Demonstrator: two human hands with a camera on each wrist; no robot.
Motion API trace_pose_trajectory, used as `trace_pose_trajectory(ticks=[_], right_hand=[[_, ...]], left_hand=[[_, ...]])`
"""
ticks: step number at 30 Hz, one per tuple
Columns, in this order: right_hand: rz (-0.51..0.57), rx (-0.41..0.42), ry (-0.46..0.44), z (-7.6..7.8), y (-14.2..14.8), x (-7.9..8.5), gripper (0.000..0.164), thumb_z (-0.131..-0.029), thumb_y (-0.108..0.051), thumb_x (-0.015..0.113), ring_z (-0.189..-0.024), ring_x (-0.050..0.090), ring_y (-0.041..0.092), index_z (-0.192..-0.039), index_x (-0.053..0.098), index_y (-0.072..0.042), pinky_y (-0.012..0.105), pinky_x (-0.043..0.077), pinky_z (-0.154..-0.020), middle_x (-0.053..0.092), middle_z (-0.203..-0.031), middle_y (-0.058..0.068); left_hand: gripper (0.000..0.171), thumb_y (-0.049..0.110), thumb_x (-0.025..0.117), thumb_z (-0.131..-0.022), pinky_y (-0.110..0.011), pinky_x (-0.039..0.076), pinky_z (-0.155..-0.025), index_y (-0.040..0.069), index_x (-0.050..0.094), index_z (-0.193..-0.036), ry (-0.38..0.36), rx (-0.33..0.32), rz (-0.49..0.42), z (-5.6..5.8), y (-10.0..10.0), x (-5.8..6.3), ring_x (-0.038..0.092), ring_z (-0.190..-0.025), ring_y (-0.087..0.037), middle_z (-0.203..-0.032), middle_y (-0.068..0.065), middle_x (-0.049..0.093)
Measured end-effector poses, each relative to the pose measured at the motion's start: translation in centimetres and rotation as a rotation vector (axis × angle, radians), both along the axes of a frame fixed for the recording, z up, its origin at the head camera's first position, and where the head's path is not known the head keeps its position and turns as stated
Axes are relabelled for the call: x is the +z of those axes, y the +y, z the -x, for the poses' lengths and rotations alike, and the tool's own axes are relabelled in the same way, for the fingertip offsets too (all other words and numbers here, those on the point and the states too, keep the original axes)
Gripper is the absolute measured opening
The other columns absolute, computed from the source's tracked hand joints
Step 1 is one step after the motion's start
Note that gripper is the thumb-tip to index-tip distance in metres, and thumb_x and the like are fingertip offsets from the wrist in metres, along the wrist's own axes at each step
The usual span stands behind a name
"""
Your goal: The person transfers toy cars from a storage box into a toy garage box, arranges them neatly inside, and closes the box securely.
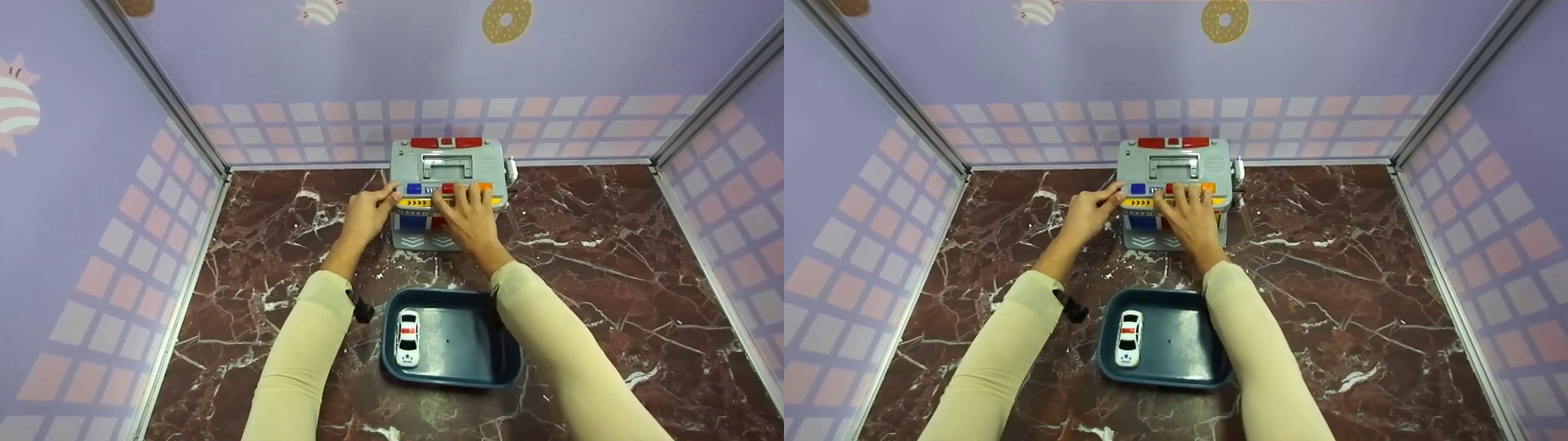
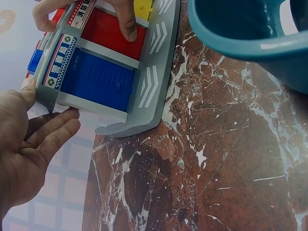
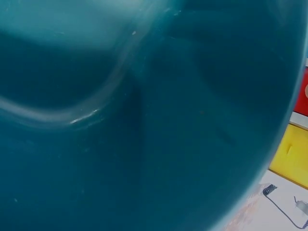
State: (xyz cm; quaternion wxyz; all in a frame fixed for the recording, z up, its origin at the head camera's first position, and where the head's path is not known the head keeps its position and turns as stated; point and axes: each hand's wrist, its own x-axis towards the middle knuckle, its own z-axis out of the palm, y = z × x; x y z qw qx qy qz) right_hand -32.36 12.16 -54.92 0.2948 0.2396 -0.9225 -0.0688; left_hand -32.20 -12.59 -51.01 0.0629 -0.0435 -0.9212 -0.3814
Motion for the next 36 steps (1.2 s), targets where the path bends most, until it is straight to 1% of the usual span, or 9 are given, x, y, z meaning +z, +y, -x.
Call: trace_pose_trajectory(ticks=[3,7,11,16,21,24,27,33,36], right_hand=[[0.000,-0.005,0.011,0.1,-0.1,-0.1,0.071,-0.089,-0.037,0.092,-0.114,0.053,0.045,-0.143,0.049,-0.023,0.057,0.046,-0.091,0.055,-0.128,0.021],[0.004,-0.009,0.010,0.1,0.0,-0.2,0.056,-0.097,-0.031,0.081,-0.112,0.052,0.045,-0.143,0.049,-0.023,0.057,0.045,-0.089,0.054,-0.128,0.022],[0.027,-0.014,0.008,0.1,0.0,-0.1,0.051,-0.101,-0.029,0.075,-0.112,0.053,0.047,-0.143,0.049,-0.023,0.057,0.044,-0.089,0.054,-0.128,0.024],[0.041,-0.018,-0.012,0.1,-0.1,-0.1,0.054,-0.099,-0.025,0.076,-0.114,0.053,0.048,-0.145,0.048,-0.023,0.058,0.044,-0.091,0.054,-0.129,0.024],[0.040,-0.019,-0.072,-0.4,-0.3,0.1,0.070,-0.094,-0.032,0.087,-0.119,0.052,0.050,-0.150,0.046,-0.023,0.060,0.043,-0.094,0.052,-0.134,0.025],[0.046,-0.025,-0.126,-0.8,-0.2,0.4,0.078,-0.092,-0.036,0.091,-0.123,0.050,0.052,-0.153,0.046,-0.022,0.062,0.042,-0.096,0.051,-0.138,0.027],[0.058,-0.034,-0.182,-1.3,-0.2,0.8,0.078,-0.093,-0.036,0.090,-0.128,0.049,0.053,-0.156,0.046,-0.021,0.064,0.043,-0.099,0.050,-0.142,0.029],[0.107,-0.033,-0.280,-2.2,0.0,1.7,0.076,-0.097,-0.031,0.085,-0.137,0.046,0.051,-0.162,0.045,-0.022,0.069,0.041,-0.105,0.049,-0.147,0.029],[0.136,-0.014,-0.312,-2.6,0.1,2.3,0.077,-0.097,-0.029,0.085,-0.141,0.046,0.050,-0.163,0.046,-0.021,0.072,0.041,-0.106,0.049,-0.149,0.029]], left_hand=[[0.042,0.049,0.067,-0.108,-0.056,0.061,-0.103,0.029,0.075,-0.144,0.005,-0.003,-0.003,-0.1,-0.1,0.0,0.077,-0.118,-0.041,-0.139,-0.015,0.075],[0.041,0.048,0.067,-0.109,-0.054,0.061,-0.103,0.027,0.076,-0.144,0.024,-0.016,-0.014,-0.2,0.0,0.0,0.078,-0.110,-0.038,-0.138,-0.013,0.076],[0.041,0.047,0.068,-0.108,-0.053,0.062,-0.099,0.026,0.076,-0.143,0.043,-0.022,-0.023,-0.1,0.1,0.1,0.077,-0.098,-0.038,-0.136,-0.014,0.077],[0.042,0.047,0.067,-0.108,-0.051,0.061,-0.096,0.028,0.075,-0.144,0.038,-0.015,-0.014,0.0,0.1,0.2,0.072,-0.090,-0.036,-0.137,-0.014,0.076],[0.042,0.047,0.067,-0.108,-0.051,0.061,-0.094,0.028,0.074,-0.145,0.022,-0.017,-0.022,0.0,-0.1,0.0,0.070,-0.086,-0.036,-0.138,-0.015,0.075],[0.043,0.048,0.067,-0.108,-0.051,0.061,-0.096,0.028,0.074,-0.146,0.010,-0.019,-0.030,-0.1,0.0,0.0,0.070,-0.090,-0.035,-0.141,-0.016,0.074],[0.043,0.048,0.067,-0.108,-0.052,0.061,-0.095,0.029,0.074,-0.146,0.008,-0.018,-0.034,-0.1,0.1,0.0,0.070,-0.090,-0.034,-0.140,-0.017,0.074],[0.043,0.047,0.066,-0.109,-0.046,0.056,-0.079,0.029,0.073,-0.147,-0.004,-0.016,-0.050,-0.1,0.0,-0.1,0.053,-0.070,-0.025,-0.134,-0.017,0.078],[0.044,0.048,0.065,-0.109,-0.045,0.058,-0.086,0.028,0.072,-0.147,-0.018,-0.006,-0.039,-0.1,0.0,0.1,0.060,-0.076,-0.026,-0.136,-0.016,0.077]])
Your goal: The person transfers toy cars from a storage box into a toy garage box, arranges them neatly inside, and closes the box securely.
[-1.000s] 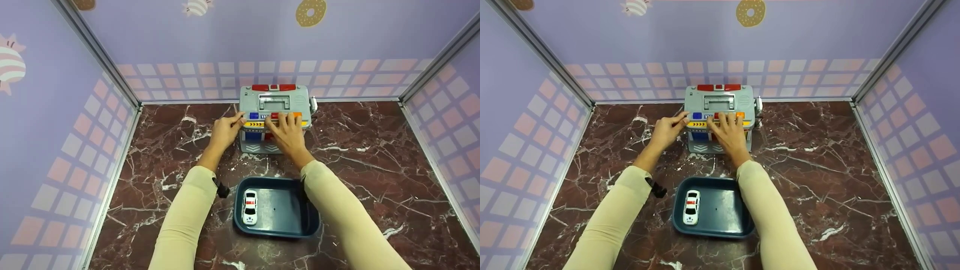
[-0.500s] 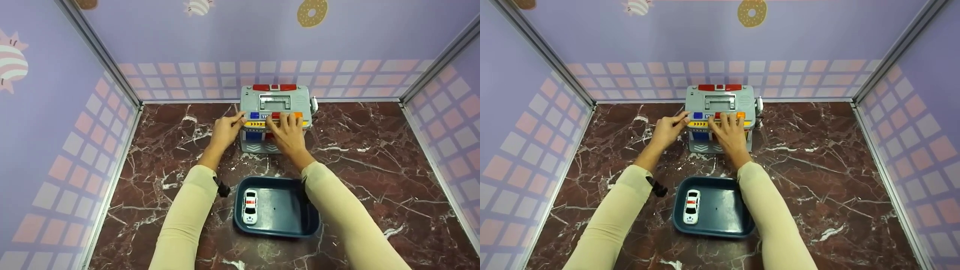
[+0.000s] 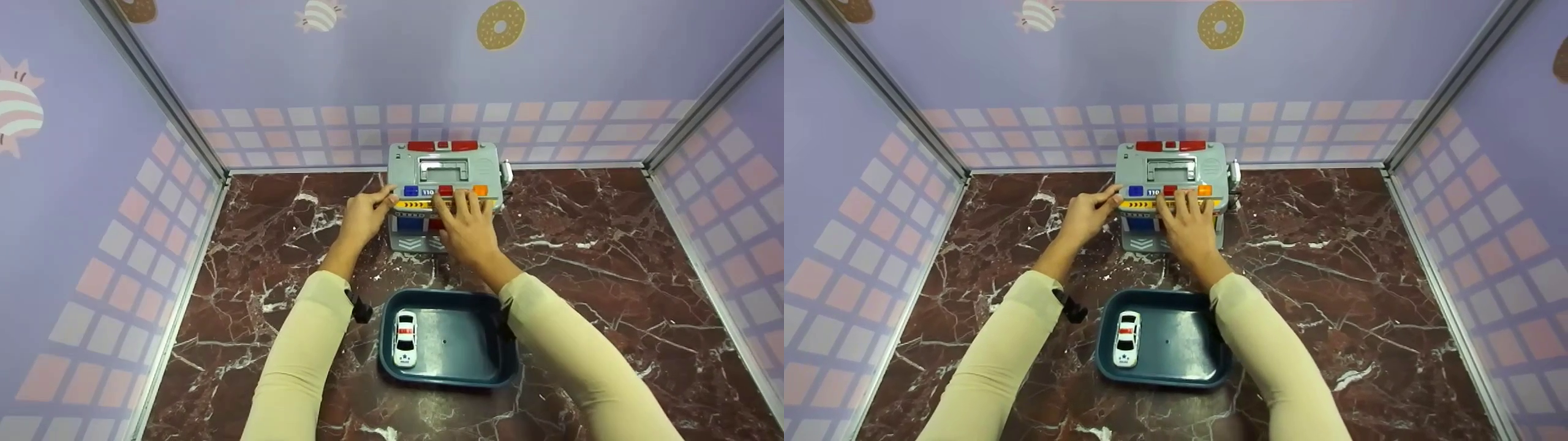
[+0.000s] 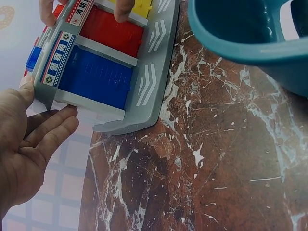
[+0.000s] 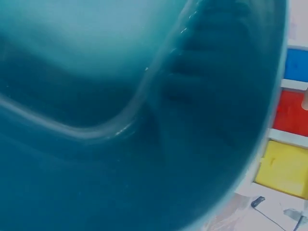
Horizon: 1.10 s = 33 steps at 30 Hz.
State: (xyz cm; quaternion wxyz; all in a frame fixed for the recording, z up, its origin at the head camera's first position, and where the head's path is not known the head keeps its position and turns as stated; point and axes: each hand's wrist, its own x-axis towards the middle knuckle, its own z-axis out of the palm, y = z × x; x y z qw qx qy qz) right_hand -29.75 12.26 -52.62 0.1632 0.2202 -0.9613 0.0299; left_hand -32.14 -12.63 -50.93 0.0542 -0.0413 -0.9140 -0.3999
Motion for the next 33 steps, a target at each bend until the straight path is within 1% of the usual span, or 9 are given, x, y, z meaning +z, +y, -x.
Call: trace_pose_trajectory(ticks=[4,10,15,17,20,24,28,30,33], right_hand=[[0.015,0.024,-0.032,-0.4,0.3,0.7,0.077,-0.098,-0.029,0.083,-0.144,0.047,0.049,-0.165,0.045,-0.020,0.073,0.040,-0.108,0.049,-0.151,0.029],[0.018,0.054,-0.066,-0.8,1.1,1.5,0.072,-0.101,-0.032,0.075,-0.146,0.048,0.047,-0.165,0.045,-0.017,0.069,0.041,-0.111,0.048,-0.154,0.026],[0.048,0.090,-0.056,-1.0,1.6,2.2,0.068,-0.103,-0.034,0.072,-0.146,0.051,0.047,-0.163,0.047,-0.012,0.067,0.045,-0.112,0.049,-0.158,0.026],[0.057,0.101,-0.048,-1.1,1.7,2.5,0.068,-0.104,-0.035,0.071,-0.145,0.053,0.047,-0.163,0.047,-0.012,0.067,0.046,-0.112,0.048,-0.160,0.027],[0.066,0.112,-0.034,-1.2,1.7,2.8,0.069,-0.104,-0.036,0.071,-0.145,0.053,0.047,-0.164,0.046,-0.012,0.067,0.047,-0.113,0.049,-0.161,0.026],[0.068,0.117,-0.012,-1.3,1.4,3.0,0.070,-0.104,-0.039,0.071,-0.147,0.053,0.044,-0.164,0.047,-0.011,0.071,0.040,-0.122,0.051,-0.163,0.022],[0.062,0.138,0.014,-1.3,0.9,3.2,0.069,-0.105,-0.040,0.070,-0.149,0.054,0.041,-0.162,0.049,-0.008,0.075,0.031,-0.128,0.053,-0.162,0.019],[0.059,0.151,0.025,-1.3,0.5,3.3,0.069,-0.105,-0.040,0.069,-0.148,0.055,0.041,-0.162,0.050,-0.007,0.075,0.029,-0.129,0.054,-0.163,0.019],[0.044,0.163,0.042,-1.4,0.0,3.5,0.069,-0.105,-0.041,0.067,-0.148,0.056,0.041,-0.162,0.049,-0.007,0.076,0.026,-0.130,0.053,-0.164,0.019]], left_hand=[[0.044,0.048,0.066,-0.109,-0.049,0.059,-0.097,0.028,0.072,-0.147,-0.006,0.006,-0.001,-0.1,-0.1,0.0,0.070,-0.095,-0.031,-0.141,-0.014,0.074],[0.043,0.047,0.066,-0.109,-0.052,0.060,-0.103,0.027,0.073,-0.147,0.011,-0.002,-0.009,-0.1,-0.1,-0.2,0.072,-0.099,-0.035,-0.141,-0.016,0.073],[0.043,0.047,0.066,-0.109,-0.054,0.059,-0.108,0.027,0.073,-0.146,0.021,0.000,0.001,-0.1,0.0,-0.1,0.075,-0.111,-0.036,-0.142,-0.015,0.073],[0.043,0.047,0.066,-0.109,-0.054,0.059,-0.108,0.027,0.074,-0.146,0.027,0.003,0.006,-0.1,0.0,-0.1,0.075,-0.111,-0.036,-0.142,-0.015,0.073],[0.043,0.047,0.066,-0.109,-0.054,0.060,-0.103,0.027,0.074,-0.146,0.030,0.001,0.009,-0.1,0.0,-0.1,0.073,-0.099,-0.035,-0.141,-0.017,0.074],[0.043,0.048,0.065,-0.109,-0.053,0.060,-0.098,0.028,0.074,-0.146,0.025,0.001,0.016,0.0,0.0,-0.2,0.070,-0.091,-0.035,-0.138,-0.017,0.075],[0.043,0.050,0.064,-0.109,-0.055,0.060,-0.105,0.031,0.073,-0.147,0.012,0.007,0.032,-0.1,0.1,-0.3,0.077,-0.113,-0.037,-0.140,-0.014,0.075],[0.044,0.051,0.064,-0.109,-0.056,0.058,-0.110,0.031,0.072,-0.148,0.007,0.002,0.027,0.0,0.0,-0.4,0.074,-0.126,-0.039,-0.143,-0.013,0.074],[0.046,0.056,0.063,-0.108,-0.059,0.057,-0.111,0.033,0.073,-0.147,0.015,-0.012,0.012,0.5,-0.3,-0.8,0.071,-0.133,-0.043,-0.144,-0.014,0.072]])
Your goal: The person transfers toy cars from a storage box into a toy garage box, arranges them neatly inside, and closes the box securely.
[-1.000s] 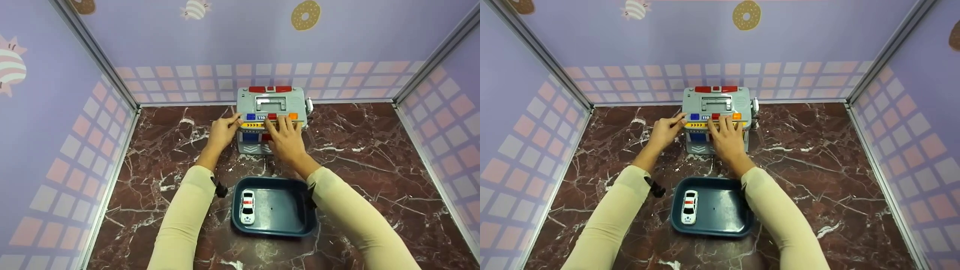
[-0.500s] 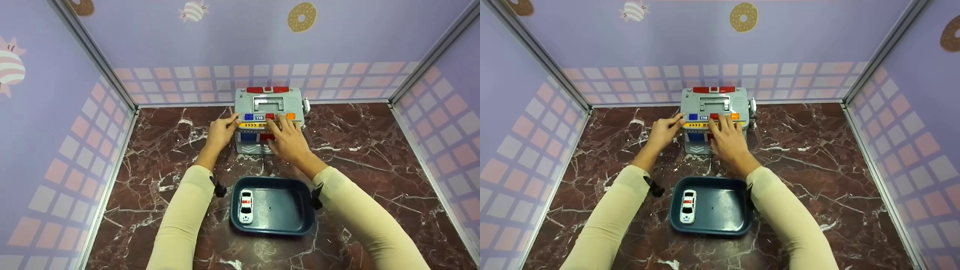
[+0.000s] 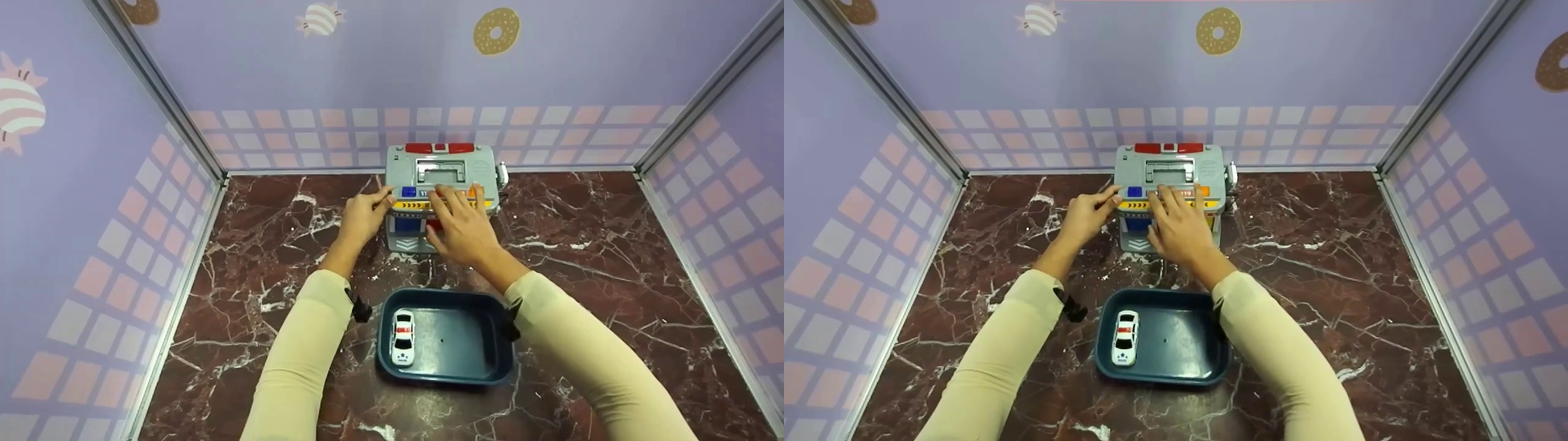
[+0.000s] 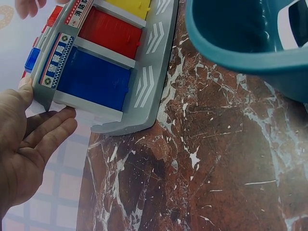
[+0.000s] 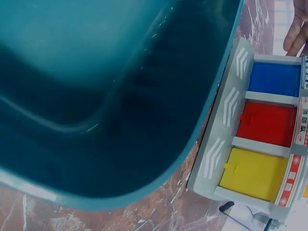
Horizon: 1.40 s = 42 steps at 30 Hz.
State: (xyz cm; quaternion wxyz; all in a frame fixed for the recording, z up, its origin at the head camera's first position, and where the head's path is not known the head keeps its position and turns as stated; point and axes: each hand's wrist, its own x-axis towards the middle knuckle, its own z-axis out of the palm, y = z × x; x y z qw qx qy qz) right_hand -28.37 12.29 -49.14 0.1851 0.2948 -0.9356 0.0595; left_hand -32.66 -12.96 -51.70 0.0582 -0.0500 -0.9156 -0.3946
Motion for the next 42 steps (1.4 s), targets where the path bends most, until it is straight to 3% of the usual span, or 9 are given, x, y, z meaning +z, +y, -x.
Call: trace_pose_trajectory(ticks=[3,8,9,13,18,21,28,35,42], right_hand=[[-0.003,0.013,0.008,0.0,-0.5,0.0,0.070,-0.105,-0.041,0.067,-0.150,0.055,0.040,-0.163,0.048,-0.008,0.078,0.023,-0.130,0.053,-0.165,0.019],[-0.026,0.074,0.008,-0.2,-1.4,0.0,0.072,-0.104,-0.044,0.066,-0.153,0.052,0.037,-0.165,0.047,-0.010,0.080,0.020,-0.130,0.052,-0.167,0.018],[-0.030,0.092,0.008,-0.2,-1.6,0.0,0.072,-0.104,-0.044,0.067,-0.154,0.052,0.037,-0.164,0.048,-0.011,0.081,0.020,-0.130,0.052,-0.167,0.017],[-0.051,0.141,-0.004,-0.3,-2.1,-0.1,0.074,-0.102,-0.043,0.070,-0.154,0.051,0.038,-0.166,0.047,-0.012,0.082,0.018,-0.129,0.048,-0.171,0.016],[-0.063,0.158,-0.048,-0.1,-2.5,-0.1,0.079,-0.100,-0.045,0.070,-0.156,0.049,0.038,-0.169,0.043,-0.017,0.083,0.016,-0.129,0.044,-0.174,0.014],[-0.058,0.162,-0.072,0.0,-2.8,-0.2,0.080,-0.099,-0.046,0.069,-0.159,0.045,0.039,-0.171,0.042,-0.021,0.084,0.016,-0.128,0.043,-0.174,0.015],[-0.062,0.143,-0.133,0.1,-3.2,-0.5,0.083,-0.099,-0.044,0.069,-0.164,0.040,0.038,-0.174,0.037,-0.026,0.084,0.013,-0.129,0.041,-0.176,0.015],[-0.069,0.138,-0.143,0.2,-3.4,-0.2,0.084,-0.099,-0.041,0.070,-0.163,0.042,0.038,-0.175,0.035,-0.026,0.083,0.011,-0.130,0.042,-0.175,0.015],[-0.131,0.143,-0.139,0.3,-3.8,0.1,0.089,-0.098,-0.048,0.068,-0.161,0.043,0.039,-0.175,0.034,-0.020,0.081,0.012,-0.131,0.043,-0.173,0.018]], left_hand=[[0.051,0.068,0.061,-0.103,-0.057,0.060,-0.105,0.039,0.074,-0.144,0.018,-0.002,-0.002,0.9,-0.3,-1.2,0.075,-0.126,-0.042,-0.142,-0.014,0.074],[0.051,0.064,0.062,-0.104,-0.055,0.061,-0.099,0.036,0.073,-0.145,0.023,-0.011,-0.015,0.7,-0.1,-1.1,0.078,-0.108,-0.040,-0.139,-0.015,0.075],[0.049,0.058,0.063,-0.106,-0.056,0.061,-0.102,0.033,0.072,-0.147,0.012,-0.017,-0.016,0.1,0.0,-0.2,0.078,-0.112,-0.041,-0.140,-0.016,0.074],[0.043,0.046,0.067,-0.109,-0.054,0.060,-0.106,0.026,0.073,-0.147,0.042,-0.004,0.003,-0.5,0.4,0.5,0.077,-0.121,-0.039,-0.140,-0.013,0.075],[0.041,0.044,0.067,-0.110,-0.053,0.060,-0.108,0.026,0.074,-0.146,0.049,-0.002,0.014,-0.6,0.5,0.7,0.073,-0.130,-0.039,-0.141,-0.012,0.075],[0.041,0.044,0.067,-0.110,-0.052,0.061,-0.106,0.027,0.074,-0.146,0.043,0.003,0.013,-0.5,0.5,0.6,0.075,-0.127,-0.037,-0.139,-0.012,0.076],[0.041,0.043,0.066,-0.110,-0.050,0.062,-0.099,0.026,0.074,-0.147,0.034,0.003,0.002,-0.7,0.6,0.6,0.078,-0.103,-0.033,-0.132,-0.012,0.079],[0.041,0.045,0.067,-0.110,-0.052,0.061,-0.103,0.028,0.074,-0.147,0.033,0.014,0.017,-0.7,0.5,0.8,0.077,-0.121,-0.036,-0.137,-0.012,0.077],[0.040,0.044,0.067,-0.110,-0.051,0.062,-0.101,0.027,0.074,-0.146,0.036,0.017,0.010,-0.7,0.3,0.7,0.079,-0.115,-0.035,-0.134,-0.012,0.078]])
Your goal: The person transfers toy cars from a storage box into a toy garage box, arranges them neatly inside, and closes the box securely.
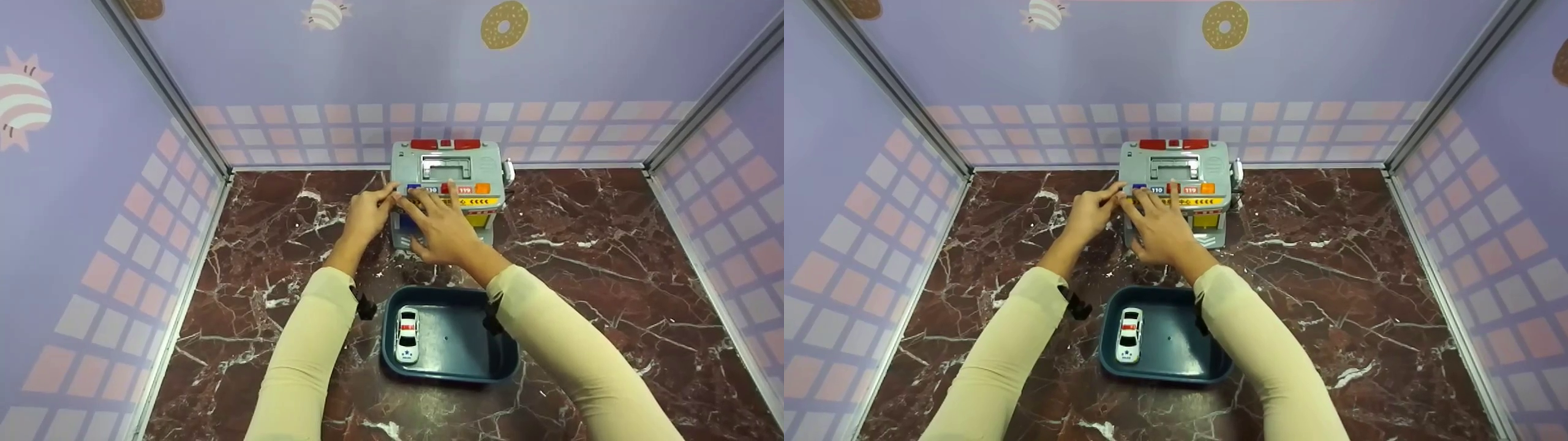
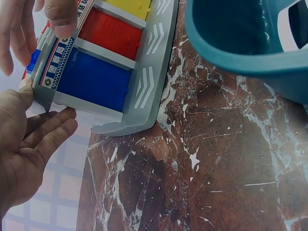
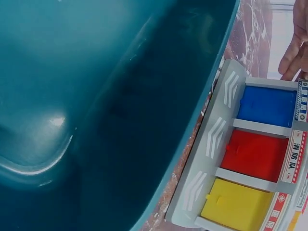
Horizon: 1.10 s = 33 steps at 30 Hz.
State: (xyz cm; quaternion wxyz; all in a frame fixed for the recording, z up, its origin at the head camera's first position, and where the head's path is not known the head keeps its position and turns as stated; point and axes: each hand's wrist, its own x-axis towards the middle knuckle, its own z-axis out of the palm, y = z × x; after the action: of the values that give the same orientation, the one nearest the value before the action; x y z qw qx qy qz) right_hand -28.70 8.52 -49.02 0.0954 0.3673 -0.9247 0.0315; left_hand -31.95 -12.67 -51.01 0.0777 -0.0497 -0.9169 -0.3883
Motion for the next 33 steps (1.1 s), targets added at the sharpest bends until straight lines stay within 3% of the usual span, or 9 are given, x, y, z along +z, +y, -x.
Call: trace_pose_trajectory(ticks=[10,17,26,33], right_hand=[[0.008,-0.013,-0.041,0.02,-0.13,0.45,0.096,-0.094,-0.043,0.074,-0.158,0.046,0.040,-0.173,0.031,-0.009,0.071,0.012,-0.137,0.044,-0.171,0.021],[0.000,-0.005,-0.039,0.03,-0.10,0.46,0.094,-0.095,-0.042,0.072,-0.158,0.046,0.041,-0.173,0.031,-0.008,0.072,0.012,-0.136,0.044,-0.172,0.021],[-0.017,-0.010,-0.045,-0.10,0.23,0.59,0.089,-0.099,-0.043,0.068,-0.162,0.042,0.037,-0.175,0.032,-0.013,0.079,0.012,-0.132,0.041,-0.176,0.017],[0.003,0.024,-0.042,-0.18,0.83,0.27,0.079,-0.105,-0.051,0.062,-0.165,0.039,0.035,-0.174,0.038,-0.021,0.083,0.013,-0.130,0.037,-0.179,0.013]], left_hand=[[0.042,0.046,0.066,-0.109,-0.051,0.060,-0.108,0.026,0.074,-0.145,0.012,-0.004,-0.010,0.07,0.09,-0.16,0.074,-0.128,-0.037,-0.138,-0.010,0.076],[0.043,0.046,0.067,-0.108,-0.050,0.060,-0.108,0.024,0.075,-0.145,0.028,-0.015,-0.013,0.02,0.05,-0.16,0.075,-0.127,-0.037,-0.136,-0.011,0.077],[0.040,0.044,0.068,-0.109,-0.052,0.062,-0.102,0.027,0.076,-0.144,0.022,-0.008,-0.011,-0.04,0.09,-0.20,0.078,-0.119,-0.036,-0.134,-0.011,0.078],[0.041,0.046,0.065,-0.110,-0.055,0.060,-0.107,0.029,0.073,-0.147,-0.006,-0.006,0.008,0.03,-0.06,-0.21,0.074,-0.129,-0.039,-0.138,-0.012,0.076]])
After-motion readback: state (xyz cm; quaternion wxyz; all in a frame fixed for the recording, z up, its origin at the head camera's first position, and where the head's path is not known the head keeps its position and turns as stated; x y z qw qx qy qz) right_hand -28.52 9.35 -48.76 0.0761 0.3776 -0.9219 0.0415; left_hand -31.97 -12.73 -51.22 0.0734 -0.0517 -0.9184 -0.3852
